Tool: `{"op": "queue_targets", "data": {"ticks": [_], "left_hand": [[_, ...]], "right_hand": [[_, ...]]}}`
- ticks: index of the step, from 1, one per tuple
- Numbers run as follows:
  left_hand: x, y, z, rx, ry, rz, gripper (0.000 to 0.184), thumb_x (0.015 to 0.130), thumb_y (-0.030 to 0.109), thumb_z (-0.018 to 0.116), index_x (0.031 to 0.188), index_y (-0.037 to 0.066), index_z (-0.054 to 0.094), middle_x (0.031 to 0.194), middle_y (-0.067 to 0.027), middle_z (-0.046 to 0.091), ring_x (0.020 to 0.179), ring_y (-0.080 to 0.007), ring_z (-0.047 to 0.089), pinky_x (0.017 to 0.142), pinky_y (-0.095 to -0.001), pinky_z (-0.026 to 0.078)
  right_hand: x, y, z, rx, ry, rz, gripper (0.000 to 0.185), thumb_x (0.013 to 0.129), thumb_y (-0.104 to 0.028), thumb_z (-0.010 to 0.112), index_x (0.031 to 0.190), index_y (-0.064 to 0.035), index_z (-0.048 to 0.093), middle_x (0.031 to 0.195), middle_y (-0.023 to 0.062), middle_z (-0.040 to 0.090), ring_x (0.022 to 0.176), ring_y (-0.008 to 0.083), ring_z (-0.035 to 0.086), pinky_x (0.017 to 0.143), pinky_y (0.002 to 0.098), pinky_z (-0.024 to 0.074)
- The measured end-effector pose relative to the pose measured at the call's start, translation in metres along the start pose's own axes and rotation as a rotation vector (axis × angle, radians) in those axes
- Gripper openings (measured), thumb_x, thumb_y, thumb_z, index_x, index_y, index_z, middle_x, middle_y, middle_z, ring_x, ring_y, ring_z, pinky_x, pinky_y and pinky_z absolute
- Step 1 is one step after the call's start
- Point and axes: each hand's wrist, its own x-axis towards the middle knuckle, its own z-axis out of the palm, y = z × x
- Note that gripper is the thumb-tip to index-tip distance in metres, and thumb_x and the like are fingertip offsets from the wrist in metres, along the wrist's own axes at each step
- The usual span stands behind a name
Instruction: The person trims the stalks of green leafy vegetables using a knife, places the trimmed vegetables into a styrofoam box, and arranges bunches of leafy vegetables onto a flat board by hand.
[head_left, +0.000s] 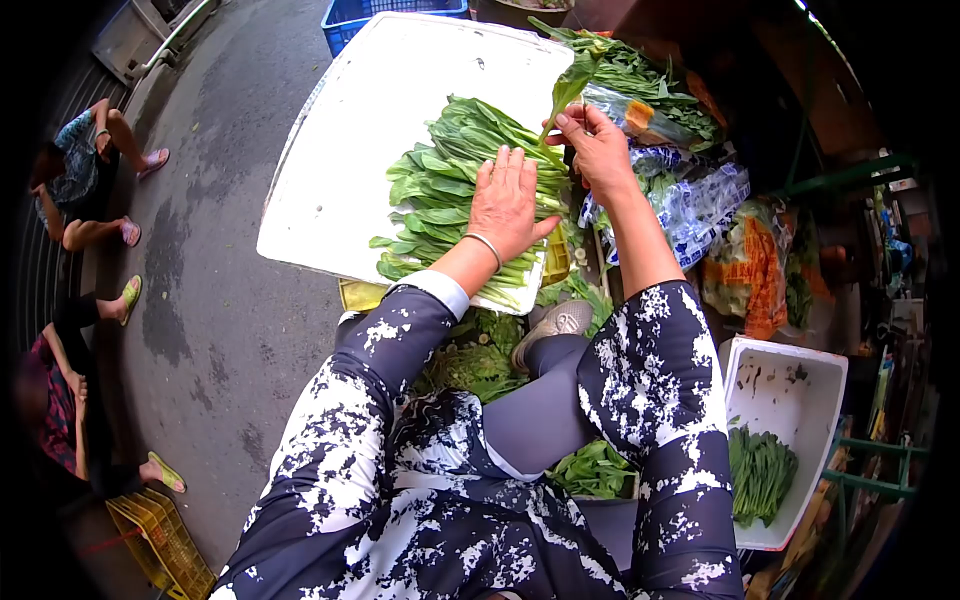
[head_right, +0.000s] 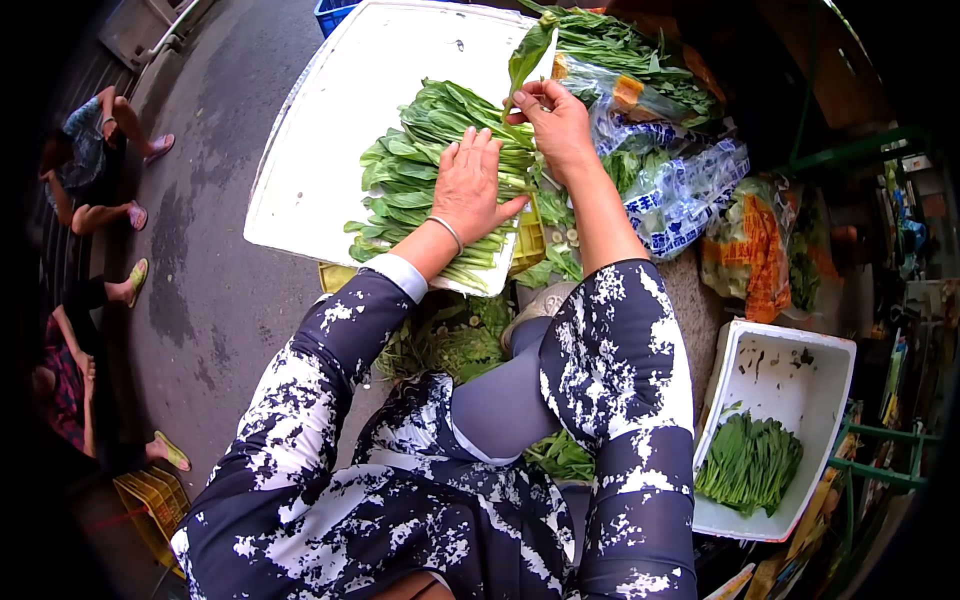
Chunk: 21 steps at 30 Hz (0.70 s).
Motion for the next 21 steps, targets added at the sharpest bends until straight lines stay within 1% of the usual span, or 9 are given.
{"op": "queue_targets", "data": {"ticks": [2, 5, 6, 9, 11, 15, 17, 19, 21], "left_hand": [[0.000, 0.001, -0.001, 0.008, 0.004, 0.003, 0.079, 0.068, 0.053, 0.063, 0.118, -0.004, 0.042, 0.124, -0.0198, 0.044, 0.122, -0.0332, 0.035, 0.100, -0.0424, 0.024], [0.000, 0.001, -0.002, 0.019, 0.003, -0.005, 0.077, 0.068, 0.053, 0.063, 0.117, -0.003, 0.043, 0.123, -0.0201, 0.044, 0.120, -0.0328, 0.037, 0.098, -0.0421, 0.025], [0.001, 0.001, -0.002, 0.014, -0.012, -0.015, 0.077, 0.068, 0.053, 0.063, 0.117, -0.003, 0.043, 0.122, -0.0202, 0.045, 0.120, -0.0328, 0.037, 0.098, -0.0420, 0.026], [0.002, 0.001, -0.004, 0.017, -0.019, -0.018, 0.077, 0.068, 0.052, 0.063, 0.118, -0.003, 0.043, 0.121, -0.0203, 0.045, 0.119, -0.0328, 0.038, 0.097, -0.0418, 0.027], [0.001, 0.003, -0.003, 0.022, -0.016, -0.012, 0.077, 0.068, 0.052, 0.063, 0.118, -0.003, 0.043, 0.121, -0.0202, 0.045, 0.119, -0.0329, 0.038, 0.097, -0.0417, 0.027], [0.005, 0.003, -0.006, 0.016, -0.053, -0.032, 0.077, 0.068, 0.052, 0.063, 0.117, -0.003, 0.043, 0.117, -0.0200, 0.048, 0.118, -0.0326, 0.039, 0.095, -0.0412, 0.029], [0.006, 0.002, -0.007, -0.005, -0.111, -0.034, 0.076, 0.068, 0.053, 0.063, 0.117, -0.003, 0.043, 0.115, -0.0199, 0.049, 0.117, -0.0326, 0.039, 0.094, -0.0412, 0.030], [0.005, 0.002, -0.003, 0.009, -0.091, -0.021, 0.077, 0.068, 0.052, 0.063, 0.117, -0.003, 0.043, 0.117, -0.0195, 0.048, 0.118, -0.0326, 0.038, 0.094, -0.0415, 0.029], [0.005, 0.002, 0.000, 0.037, -0.047, -0.009, 0.076, 0.068, 0.052, 0.063, 0.117, -0.003, 0.043, 0.120, -0.0192, 0.046, 0.118, -0.0327, 0.038, 0.095, -0.0417, 0.029]], "right_hand": [[-0.003, -0.005, 0.000, 0.084, 0.082, -0.013, 0.011, 0.086, -0.010, 0.056, 0.091, -0.0005, 0.053, 0.084, 0.0061, 0.062, 0.070, 0.0145, 0.061, 0.064, 0.0212, 0.0456], [-0.005, -0.005, -0.008, 0.169, 0.234, 0.037, 0.013, 0.088, -0.014, 0.053, 0.093, -0.0022, 0.051, 0.086, 0.0079, 0.063, 0.066, 0.0114, 0.061, 0.040, 0.0176, 0.0395], [-0.003, -0.003, -0.009, 0.204, 0.285, -0.024, 0.013, 0.088, -0.016, 0.053, 0.092, -0.0030, 0.051, 0.087, 0.0095, 0.064, 0.066, 0.0102, 0.061, 0.032, 0.0174, 0.0324], [-0.008, -0.003, -0.024, 0.316, 0.432, 0.023, 0.013, 0.088, -0.016, 0.053, 0.092, -0.0039, 0.051, 0.087, 0.0101, 0.064, 0.065, 0.0110, 0.062, 0.033, 0.0175, 0.0333], [-0.008, 0.014, -0.041, 0.341, 0.424, -0.016, 0.012, 0.088, -0.016, 0.054, 0.093, -0.0048, 0.050, 0.088, 0.0111, 0.064, 0.063, 0.0124, 0.062, 0.034, 0.0186, 0.0348], [-0.016, 0.032, -0.068, 0.570, 0.706, -0.035, 0.010, 0.089, -0.014, 0.052, 0.093, -0.0062, 0.049, 0.085, 0.0087, 0.063, 0.066, 0.0149, 0.063, 0.035, 0.0193, 0.0352], [-0.025, 0.039, -0.091, 0.579, 0.764, -0.036, 0.011, 0.088, -0.015, 0.053, 0.092, -0.0065, 0.048, 0.084, 0.0080, 0.063, 0.066, 0.0147, 0.063, 0.035, 0.0194, 0.0354], [-0.041, 0.049, -0.103, 0.339, 0.773, 0.004, 0.015, 0.085, -0.015, 0.059, 0.091, -0.0052, 0.050, 0.080, 0.0063, 0.062, 0.065, 0.0142, 0.063, 0.039, 0.0220, 0.0381], [-0.053, 0.076, -0.113, 0.001, 0.764, 0.347, 0.032, 0.082, -0.019, 0.063, 0.106, -0.0003, 0.051, 0.087, 0.0073, 0.063, 0.067, 0.0137, 0.063, 0.035, 0.0204, 0.0299]]}}
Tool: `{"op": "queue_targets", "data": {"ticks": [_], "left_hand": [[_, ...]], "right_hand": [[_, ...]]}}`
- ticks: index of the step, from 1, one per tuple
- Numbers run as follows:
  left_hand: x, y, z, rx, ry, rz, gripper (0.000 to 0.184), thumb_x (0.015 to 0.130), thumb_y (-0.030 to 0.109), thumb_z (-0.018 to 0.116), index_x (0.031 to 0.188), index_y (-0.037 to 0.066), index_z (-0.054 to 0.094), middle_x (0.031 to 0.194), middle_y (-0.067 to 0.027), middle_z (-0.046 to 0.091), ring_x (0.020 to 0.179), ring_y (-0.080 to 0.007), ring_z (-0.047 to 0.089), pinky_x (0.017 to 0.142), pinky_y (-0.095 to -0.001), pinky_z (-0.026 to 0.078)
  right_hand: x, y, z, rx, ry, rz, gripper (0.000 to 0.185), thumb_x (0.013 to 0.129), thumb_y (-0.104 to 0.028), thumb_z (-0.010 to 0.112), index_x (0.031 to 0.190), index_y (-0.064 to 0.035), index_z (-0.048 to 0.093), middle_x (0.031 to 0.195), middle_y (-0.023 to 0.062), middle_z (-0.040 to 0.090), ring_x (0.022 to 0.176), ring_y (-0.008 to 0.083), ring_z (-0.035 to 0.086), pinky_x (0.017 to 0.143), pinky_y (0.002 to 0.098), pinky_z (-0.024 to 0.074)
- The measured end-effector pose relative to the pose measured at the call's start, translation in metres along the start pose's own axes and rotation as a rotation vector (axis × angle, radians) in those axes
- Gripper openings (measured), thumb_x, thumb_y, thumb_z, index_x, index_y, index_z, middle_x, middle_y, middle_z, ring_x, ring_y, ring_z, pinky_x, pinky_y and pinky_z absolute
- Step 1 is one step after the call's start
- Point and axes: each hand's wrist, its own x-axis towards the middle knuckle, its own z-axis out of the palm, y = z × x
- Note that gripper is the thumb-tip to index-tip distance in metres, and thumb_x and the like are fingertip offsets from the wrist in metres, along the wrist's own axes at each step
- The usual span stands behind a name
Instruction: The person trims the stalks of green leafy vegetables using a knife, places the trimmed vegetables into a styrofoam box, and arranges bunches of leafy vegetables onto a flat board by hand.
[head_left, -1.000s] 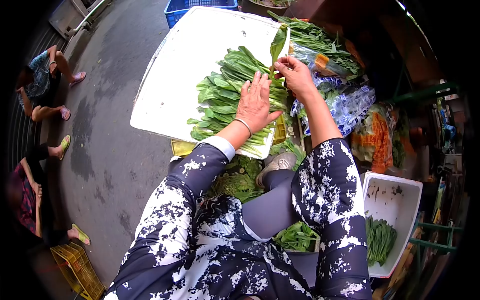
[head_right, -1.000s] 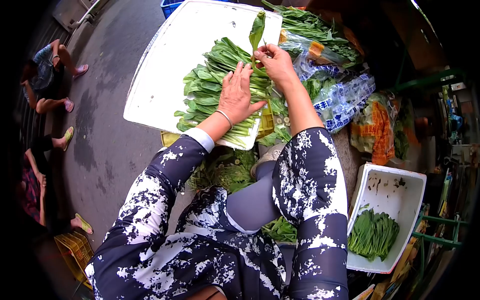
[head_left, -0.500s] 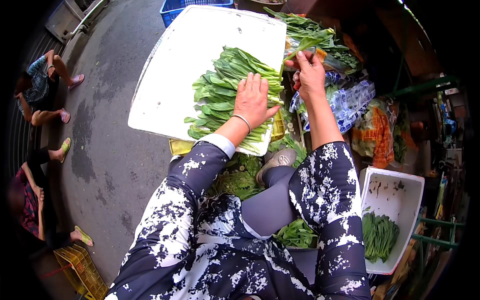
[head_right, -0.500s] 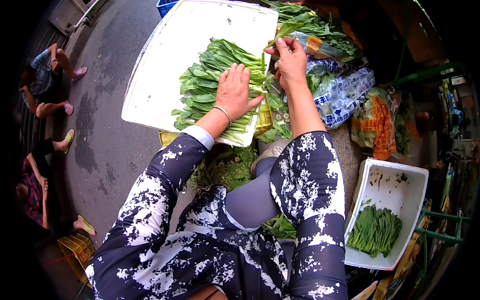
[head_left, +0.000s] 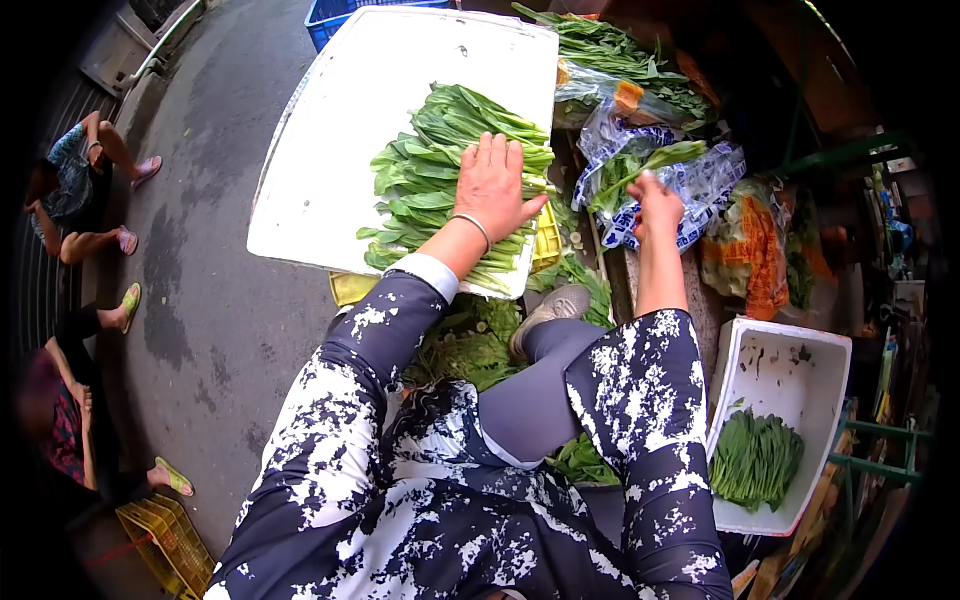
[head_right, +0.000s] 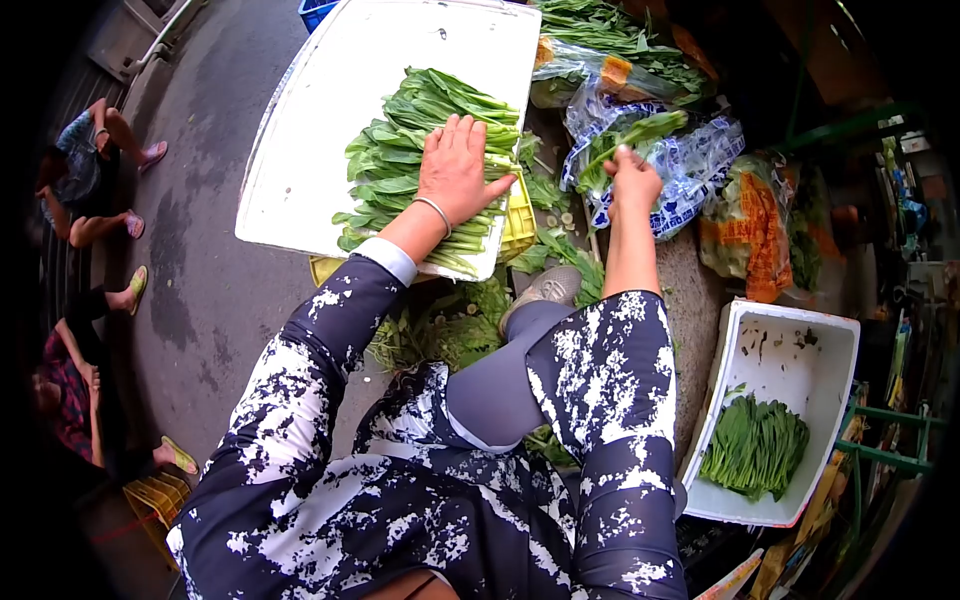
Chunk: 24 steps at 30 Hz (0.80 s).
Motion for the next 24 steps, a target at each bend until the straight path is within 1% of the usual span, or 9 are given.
{"op": "queue_targets", "data": {"ticks": [2, 3, 6, 8, 12, 17, 21, 22, 24], "left_hand": [[-0.001, 0.002, -0.001, -0.006, -0.059, -0.026, 0.080, 0.070, 0.052, 0.062, 0.123, -0.002, 0.039, 0.128, -0.0198, 0.039, 0.124, -0.0331, 0.032, 0.100, -0.0434, 0.024], [-0.003, 0.005, -0.003, -0.002, -0.026, -0.016, 0.082, 0.070, 0.052, 0.062, 0.127, -0.001, 0.035, 0.132, -0.0201, 0.034, 0.127, -0.0330, 0.027, 0.103, -0.0445, 0.019], [-0.014, 0.013, -0.019, -0.029, 0.003, 0.044, 0.087, 0.072, 0.050, 0.061, 0.135, 0.000, 0.026, 0.141, -0.0186, 0.023, 0.134, -0.0315, 0.014, 0.107, -0.0492, 0.002], [-0.015, 0.015, -0.023, -0.025, -0.036, 0.063, 0.086, 0.071, 0.049, 0.061, 0.134, 0.000, 0.029, 0.142, -0.0165, 0.024, 0.134, -0.0308, 0.014, 0.106, -0.0509, 0.002], [-0.035, 0.011, -0.028, -0.031, -0.089, 0.044, 0.082, 0.073, 0.049, 0.060, 0.132, 0.001, 0.032, 0.141, -0.0143, 0.026, 0.134, -0.0300, 0.014, 0.106, -0.0519, 0.001], [-0.053, 0.007, -0.032, -0.052, -0.088, 0.065, 0.076, 0.075, 0.047, 0.059, 0.133, 0.004, 0.034, 0.141, -0.0111, 0.027, 0.135, -0.0280, 0.015, 0.106, -0.0516, 0.003], [-0.061, 0.006, -0.029, -0.085, -0.093, 0.050, 0.074, 0.077, 0.046, 0.058, 0.133, 0.006, 0.034, 0.144, -0.0082, 0.024, 0.135, -0.0262, 0.015, 0.106, -0.0507, 0.005], [-0.062, 0.006, -0.028, -0.091, -0.093, 0.051, 0.074, 0.077, 0.046, 0.058, 0.133, 0.006, 0.034, 0.144, -0.0082, 0.024, 0.135, -0.0262, 0.015, 0.106, -0.0507, 0.005], [-0.065, 0.004, -0.026, -0.083, -0.100, 0.048, 0.073, 0.077, 0.046, 0.058, 0.133, 0.006, 0.034, 0.143, -0.0082, 0.024, 0.135, -0.0259, 0.015, 0.106, -0.0508, 0.006]], "right_hand": [[-0.009, 0.023, 0.001, -0.282, 0.062, 0.077, 0.050, 0.077, -0.018, 0.068, 0.116, 0.0051, 0.046, 0.086, 0.0100, 0.063, 0.066, 0.0153, 0.064, 0.035, 0.0198, 0.0279], [-0.016, 0.026, 0.001, -0.261, 0.003, 0.050, 0.056, 0.077, -0.015, 0.067, 0.121, 0.0080, 0.042, 0.085, 0.0112, 0.064, 0.067, 0.0163, 0.064, 0.035, 0.0204, 0.0274], [-0.048, 0.008, 0.019, -0.072, -0.235, -0.033, 0.039, 0.078, -0.012, 0.066, 0.112, 0.0027, 0.053, 0.085, 0.0070, 0.063, 0.064, 0.0135, 0.063, 0.038, 0.0211, 0.0315], [-0.058, -0.018, 0.039, -0.063, -0.305, -0.190, 0.020, 0.080, -0.006, 0.061, 0.098, 0.0040, 0.061, 0.084, 0.0066, 0.063, 0.064, 0.0116, 0.059, 0.058, 0.0219, 0.0479], [-0.081, -0.039, 0.065, 0.025, -0.488, -0.307, 0.014, 0.081, -0.006, 0.061, 0.093, 0.0022, 0.063, 0.079, 0.0045, 0.063, 0.065, 0.0087, 0.057, 0.056, 0.0208, 0.0480], [-0.093, -0.014, 0.082, -0.164, -0.420, -0.527, 0.012, 0.080, -0.012, 0.062, 0.088, -0.0035, 0.065, 0.070, 0.0032, 0.064, 0.061, 0.0076, 0.057, 0.057, 0.0260, 0.0452], [-0.093, -0.007, 0.077, -0.496, -0.305, -0.734, 0.016, 0.074, -0.020, 0.067, 0.088, -0.0126, 0.066, 0.080, 0.0078, 0.061, 0.073, 0.0292, 0.059, 0.062, 0.0358, 0.0463], [-0.095, -0.009, 0.077, -0.501, -0.302, -0.733, 0.016, 0.074, -0.020, 0.067, 0.088, -0.0126, 0.066, 0.080, 0.0078, 0.061, 0.073, 0.0292, 0.059, 0.062, 0.0358, 0.0463], [-0.096, -0.008, 0.079, -0.595, -0.320, -0.879, 0.014, 0.076, -0.014, 0.066, 0.089, -0.0098, 0.067, 0.078, 0.0068, 0.061, 0.068, 0.0196, 0.060, 0.060, 0.0276, 0.0453]]}}
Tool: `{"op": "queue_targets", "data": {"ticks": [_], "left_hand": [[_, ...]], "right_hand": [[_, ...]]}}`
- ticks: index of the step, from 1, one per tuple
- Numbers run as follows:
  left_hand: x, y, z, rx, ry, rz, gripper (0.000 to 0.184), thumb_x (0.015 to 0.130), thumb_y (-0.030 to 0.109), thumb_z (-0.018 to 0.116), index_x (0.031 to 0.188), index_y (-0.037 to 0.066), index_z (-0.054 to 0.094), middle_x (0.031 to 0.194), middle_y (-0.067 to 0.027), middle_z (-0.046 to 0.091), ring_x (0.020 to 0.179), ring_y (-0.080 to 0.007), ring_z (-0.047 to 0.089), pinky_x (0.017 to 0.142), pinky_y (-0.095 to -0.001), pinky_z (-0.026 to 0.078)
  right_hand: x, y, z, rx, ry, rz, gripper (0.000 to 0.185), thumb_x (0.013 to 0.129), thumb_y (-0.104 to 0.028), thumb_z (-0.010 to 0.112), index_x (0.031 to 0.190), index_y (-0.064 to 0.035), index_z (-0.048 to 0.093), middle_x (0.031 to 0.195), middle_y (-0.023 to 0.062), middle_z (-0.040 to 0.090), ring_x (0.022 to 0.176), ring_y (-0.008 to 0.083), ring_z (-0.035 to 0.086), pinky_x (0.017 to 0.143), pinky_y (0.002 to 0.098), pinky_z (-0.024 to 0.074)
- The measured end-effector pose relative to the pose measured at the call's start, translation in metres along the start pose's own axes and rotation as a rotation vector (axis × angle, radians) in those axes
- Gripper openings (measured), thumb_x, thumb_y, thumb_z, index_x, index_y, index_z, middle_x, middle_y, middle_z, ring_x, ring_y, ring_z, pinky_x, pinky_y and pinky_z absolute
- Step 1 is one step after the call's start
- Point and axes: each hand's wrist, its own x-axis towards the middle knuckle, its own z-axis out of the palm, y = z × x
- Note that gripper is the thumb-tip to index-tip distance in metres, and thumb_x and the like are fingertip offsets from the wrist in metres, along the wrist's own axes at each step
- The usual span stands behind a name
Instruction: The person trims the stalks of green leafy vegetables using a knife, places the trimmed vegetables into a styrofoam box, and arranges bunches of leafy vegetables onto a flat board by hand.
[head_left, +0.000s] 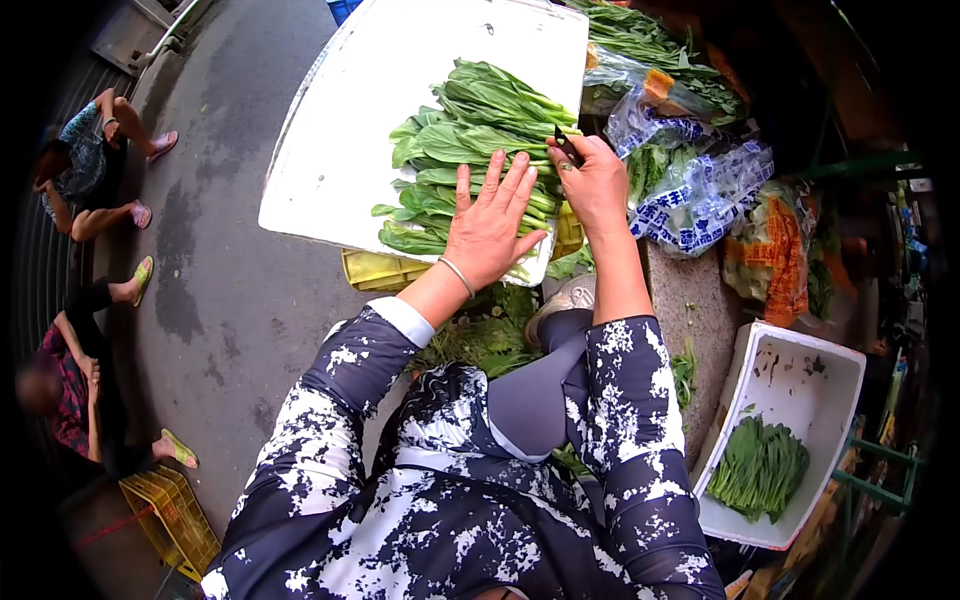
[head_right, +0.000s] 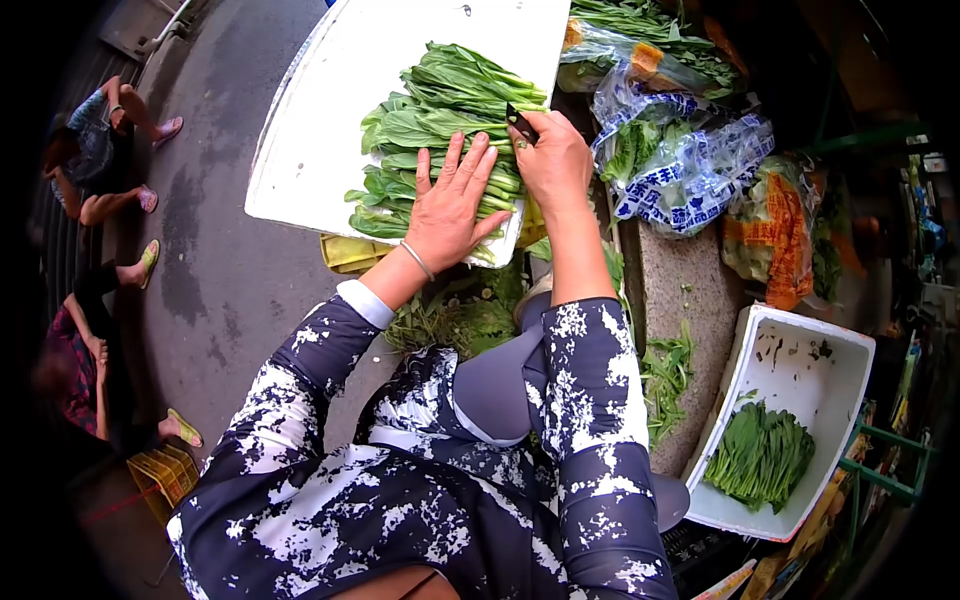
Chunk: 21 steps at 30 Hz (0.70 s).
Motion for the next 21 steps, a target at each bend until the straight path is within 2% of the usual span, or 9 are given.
{"op": "queue_targets", "data": {"ticks": [1, 4, 5, 9, 14, 15, 18, 20, 21], "left_hand": [[-0.001, -0.001, 0.000, -0.007, 0.008, 0.004, 0.073, 0.077, 0.045, 0.059, 0.133, 0.006, 0.034, 0.143, -0.0083, 0.025, 0.134, -0.0259, 0.017, 0.106, -0.0508, 0.007], [0.000, 0.000, -0.001, -0.002, 0.013, 0.008, 0.073, 0.076, 0.045, 0.059, 0.133, 0.006, 0.034, 0.142, -0.0086, 0.027, 0.134, -0.0261, 0.019, 0.106, -0.0506, 0.008], [0.000, 0.000, -0.001, -0.003, 0.014, 0.006, 0.072, 0.076, 0.045, 0.059, 0.132, 0.006, 0.035, 0.142, -0.0085, 0.028, 0.133, -0.0262, 0.020, 0.105, -0.0505, 0.008], [0.000, 0.000, 0.000, -0.011, 0.014, 0.005, 0.073, 0.076, 0.045, 0.059, 0.132, 0.005, 0.035, 0.141, -0.0090, 0.029, 0.133, -0.0264, 0.020, 0.105, -0.0507, 0.008], [0.006, 0.003, -0.010, -0.006, 0.036, 0.003, 0.066, 0.077, 0.044, 0.059, 0.126, 0.003, 0.041, 0.135, -0.0121, 0.036, 0.130, -0.0290, 0.025, 0.105, -0.0510, 0.009], [0.010, 0.005, -0.013, -0.007, 0.036, 0.006, 0.066, 0.077, 0.044, 0.059, 0.126, 0.003, 0.041, 0.135, -0.0121, 0.036, 0.130, -0.0290, 0.025, 0.105, -0.0510, 0.009], [0.026, 0.006, -0.013, -0.014, 0.104, -0.006, 0.062, 0.078, 0.042, 0.059, 0.124, 0.004, 0.043, 0.132, -0.0129, 0.038, 0.129, -0.0296, 0.028, 0.104, -0.0514, 0.010], [0.038, 0.005, -0.010, 0.013, 0.155, -0.042, 0.061, 0.078, 0.040, 0.058, 0.124, 0.003, 0.042, 0.131, -0.0132, 0.039, 0.128, -0.0291, 0.028, 0.104, -0.0515, 0.011], [0.042, 0.005, -0.011, 0.042, 0.097, -0.051, 0.064, 0.081, 0.044, 0.054, 0.129, 0.006, 0.038, 0.135, -0.0127, 0.035, 0.129, -0.0298, 0.026, 0.104, -0.0523, 0.011]], "right_hand": [[0.001, 0.001, 0.003, -0.014, 0.000, -0.062, 0.014, 0.075, -0.015, 0.065, 0.088, -0.0113, 0.066, 0.076, 0.0063, 0.058, 0.071, 0.0237, 0.059, 0.061, 0.0314, 0.0449], [0.007, -0.007, 0.004, -0.165, -0.024, -0.137, 0.013, 0.074, -0.014, 0.064, 0.087, -0.0121, 0.066, 0.076, 0.0063, 0.057, 0.074, 0.0253, 0.058, 0.062, 0.0346, 0.0443], [0.009, -0.008, 0.005, -0.218, -0.102, -0.079, 0.020, 0.069, -0.008, 0.060, 0.087, -0.0158, 0.067, 0.079, 0.0061, 0.057, 0.082, 0.0256, 0.058, 0.069, 0.0374, 0.0460], [0.009, -0.008, 0.006, -0.252, -0.124, -0.064, 0.017, 0.072, -0.012, 0.061, 0.088, -0.0150, 0.066, 0.082, 0.0064, 0.058, 0.082, 0.0265, 0.058, 0.069, 0.0371, 0.0458], [0.009, 0.003, 0.005, 0.217, -0.069, 0.017, 0.015, 0.076, -0.017, 0.066, 0.090, -0.0119, 0.066, 0.082, 0.0070, 0.058, 0.078, 0.0240, 0.058, 0.067, 0.0325, 0.0445], [0.009, 0.005, 0.004, 0.239, -0.043, -0.015, 0.014, 0.076, -0.014, 0.066, 0.090, -0.0104, 0.066, 0.081, 0.0073, 0.058, 0.074, 0.0211, 0.058, 0.065, 0.0302, 0.0443], [0.008, 0.007, 0.004, 0.363, -0.038, 0.049, 0.014, 0.076, -0.014, 0.065, 0.090, -0.0087, 0.065, 0.081, 0.0075, 0.058, 0.074, 0.0201, 0.058, 0.065, 0.0292, 0.0446], [0.008, 0.013, 0.005, 0.339, -0.031, 0.056, 0.014, 0.078, -0.013, 0.064, 0.091, -0.0077, 0.065, 0.080, 0.0070, 0.058, 0.072, 0.0180, 0.058, 0.065, 0.0281, 0.0444], [0.008, 0.016, 0.009, 0.414, -0.033, 0.087, 0.014, 0.078, -0.013, 0.064, 0.091, -0.0076, 0.065, 0.080, 0.0069, 0.058, 0.071, 0.0173, 0.057, 0.065, 0.0279, 0.0443]]}}
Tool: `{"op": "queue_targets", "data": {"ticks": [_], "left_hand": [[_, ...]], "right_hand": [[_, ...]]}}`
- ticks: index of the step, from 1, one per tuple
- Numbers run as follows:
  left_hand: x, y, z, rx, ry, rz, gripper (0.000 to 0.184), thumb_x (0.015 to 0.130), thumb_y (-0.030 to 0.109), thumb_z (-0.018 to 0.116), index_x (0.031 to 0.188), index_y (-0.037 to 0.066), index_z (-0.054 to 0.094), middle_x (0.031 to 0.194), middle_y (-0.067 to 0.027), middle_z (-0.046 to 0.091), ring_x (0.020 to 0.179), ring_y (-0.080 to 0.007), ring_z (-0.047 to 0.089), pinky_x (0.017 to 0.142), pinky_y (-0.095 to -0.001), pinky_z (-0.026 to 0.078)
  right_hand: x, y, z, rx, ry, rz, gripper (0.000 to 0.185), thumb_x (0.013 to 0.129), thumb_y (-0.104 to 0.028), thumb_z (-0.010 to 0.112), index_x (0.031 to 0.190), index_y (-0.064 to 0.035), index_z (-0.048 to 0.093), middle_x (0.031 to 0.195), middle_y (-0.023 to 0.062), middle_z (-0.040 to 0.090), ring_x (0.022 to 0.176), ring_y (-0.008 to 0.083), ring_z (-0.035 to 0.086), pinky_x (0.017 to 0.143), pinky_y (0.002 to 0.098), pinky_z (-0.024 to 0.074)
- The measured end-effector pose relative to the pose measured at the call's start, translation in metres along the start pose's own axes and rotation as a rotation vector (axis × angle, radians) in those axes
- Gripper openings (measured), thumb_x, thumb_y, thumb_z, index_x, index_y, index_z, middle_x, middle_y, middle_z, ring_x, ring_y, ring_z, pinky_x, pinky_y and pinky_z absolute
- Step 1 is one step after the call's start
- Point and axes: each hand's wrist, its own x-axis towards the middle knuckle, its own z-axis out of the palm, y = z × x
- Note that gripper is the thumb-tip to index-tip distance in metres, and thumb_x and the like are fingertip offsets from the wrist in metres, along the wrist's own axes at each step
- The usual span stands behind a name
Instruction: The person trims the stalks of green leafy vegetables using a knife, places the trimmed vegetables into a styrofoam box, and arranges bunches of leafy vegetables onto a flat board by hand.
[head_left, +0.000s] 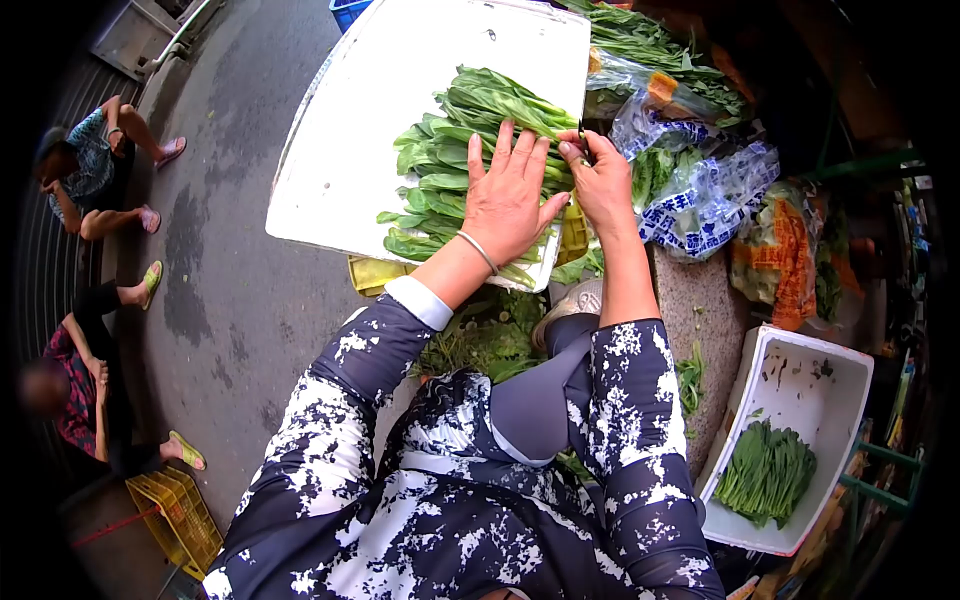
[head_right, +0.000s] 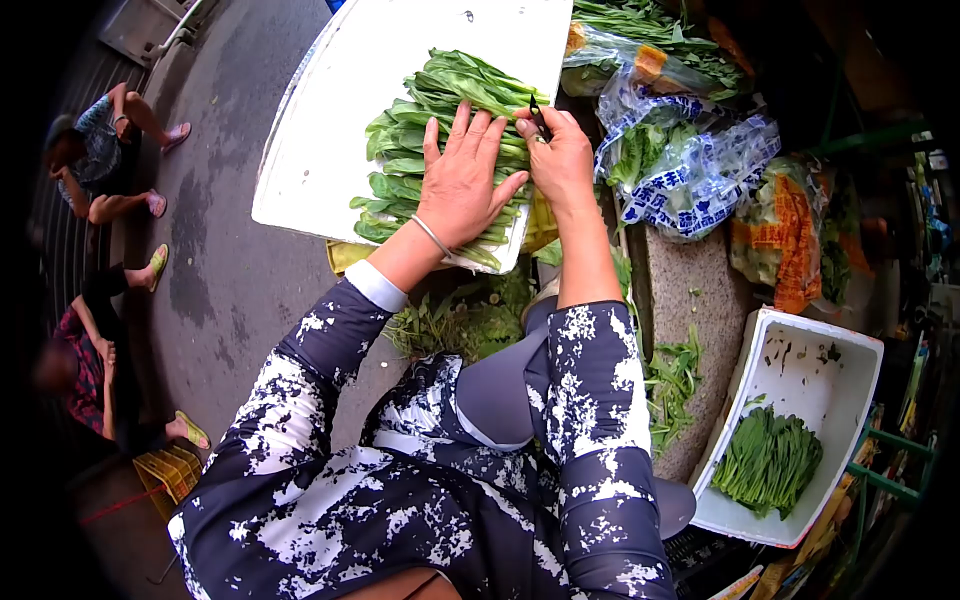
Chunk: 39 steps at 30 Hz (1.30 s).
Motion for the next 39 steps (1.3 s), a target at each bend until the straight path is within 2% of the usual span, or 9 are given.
{"op": "queue_targets", "data": {"ticks": [7, 12, 16, 17, 20, 22, 28, 32, 39], "left_hand": [[0.005, -0.013, 0.022, 0.111, -0.168, -0.017, 0.075, 0.080, 0.061, 0.041, 0.137, 0.014, 0.028, 0.143, -0.0066, 0.025, 0.132, -0.0313, 0.019, 0.104, -0.0542, 0.010], [0.006, -0.012, 0.027, 0.154, -0.165, -0.013, 0.076, 0.080, 0.064, 0.039, 0.137, 0.014, 0.029, 0.142, -0.0053, 0.029, 0.132, -0.0290, 0.021, 0.104, -0.0528, 0.012], [0.004, -0.012, 0.027, 0.169, -0.171, 0.003, 0.076, 0.080, 0.064, 0.039, 0.137, 0.015, 0.029, 0.142, -0.0049, 0.029, 0.132, -0.0283, 0.021, 0.104, -0.0526, 0.012], [0.004, -0.012, 0.028, 0.172, -0.166, 0.004, 0.076, 0.080, 0.064, 0.040, 0.137, 0.015, 0.029, 0.142, -0.0048, 0.029, 0.132, -0.0282, 0.022, 0.104, -0.0522, 0.012], [0.004, -0.012, 0.026, 0.173, -0.148, -0.001, 0.076, 0.080, 0.064, 0.040, 0.137, 0.015, 0.029, 0.142, -0.0049, 0.029, 0.131, -0.0284, 0.022, 0.104, -0.0512, 0.012], [0.003, -0.013, 0.026, 0.176, -0.140, 0.005, 0.076, 0.080, 0.064, 0.040, 0.137, 0.015, 0.029, 0.142, -0.0051, 0.029, 0.131, -0.0287, 0.022, 0.104, -0.0512, 0.012], [0.006, -0.009, 0.025, 0.169, -0.134, 0.022, 0.074, 0.080, 0.060, 0.046, 0.135, 0.013, 0.031, 0.140, -0.0067, 0.031, 0.131, -0.0300, 0.023, 0.103, -0.0530, 0.015], [0.014, -0.005, 0.011, 0.151, -0.191, 0.014, 0.068, 0.082, 0.056, 0.046, 0.132, 0.011, 0.036, 0.139, -0.0094, 0.033, 0.130, -0.0327, 0.026, 0.101, -0.0553, 0.017], [0.046, -0.008, 0.008, 0.205, -0.050, 0.112, 0.047, 0.090, 0.041, 0.039, 0.128, 0.012, 0.043, 0.137, -0.0085, 0.036, 0.130, -0.0296, 0.026, 0.103, -0.0545, 0.014]], "right_hand": [[0.003, -0.010, -0.007, 0.428, 0.092, 0.141, 0.012, 0.085, -0.009, 0.058, 0.092, 0.0000, 0.060, 0.081, 0.0024, 0.060, 0.069, 0.0085, 0.055, 0.064, 0.0215, 0.0443], [0.005, -0.015, -0.032, 0.834, 0.517, 0.362, 0.016, 0.088, -0.016, 0.053, 0.099, -0.0044, 0.052, 0.074, 0.0103, 0.062, 0.036, 0.0074, 0.041, 0.028, 0.0195, 0.0271], [0.005, 0.024, -0.051, 0.577, 0.760, 0.439, 0.011, 0.086, -0.011, 0.054, 0.093, -0.0022, 0.056, 0.081, 0.0114, 0.061, 0.053, 0.0127, 0.056, 0.048, 0.0232, 0.0440], [0.001, 0.040, -0.057, 0.488, 0.749, 0.560, 0.018, 0.085, -0.016, 0.058, 0.095, -0.0014, 0.057, 0.083, 0.0097, 0.059, 0.059, 0.0140, 0.058, 0.059, 0.0247, 0.0463], [-0.008, 0.134, -0.060, -0.368, 0.678, 0.506, 0.025, 0.084, -0.024, 0.059, 0.096, -0.0021, 0.057, 0.075, 0.0052, 0.058, 0.054, 0.0117, 0.055, 0.050, 0.0246, 0.0428], [-0.014, 0.060, -0.064, 0.255, 0.313, 0.919, 0.033, 0.083, -0.031, 0.059, 0.103, -0.0051, 0.058, 0.069, 0.0028, 0.058, 0.050, 0.0097, 0.051, 0.043, 0.0254, 0.0374], [-0.009, 0.039, -0.034, 0.112, 0.079, 0.658, 0.066, 0.075, -0.068, 0.049, 0.106, -0.0111, 0.061, 0.063, -0.0006, 0.044, 0.047, 0.0076, 0.033, 0.042, 0.0227, 0.0258], [-0.013, 0.027, -0.017, 0.443, -0.010, 0.516, 0.041, 0.090, -0.037, 0.050, 0.117, -0.0063, 0.055, 0.063, -0.0037, 0.043, 0.051, 0.0051, 0.034, 0.046, 0.0184, 0.0274], [-0.008, 0.027, -0.016, 0.462, -0.013, 0.423, 0.039, 0.087, -0.030, 0.056, 0.118, -0.0059, 0.055, 0.065, -0.0052, 0.053, 0.058, 0.0032, 0.042, 0.053, 0.0190, 0.0355]]}}
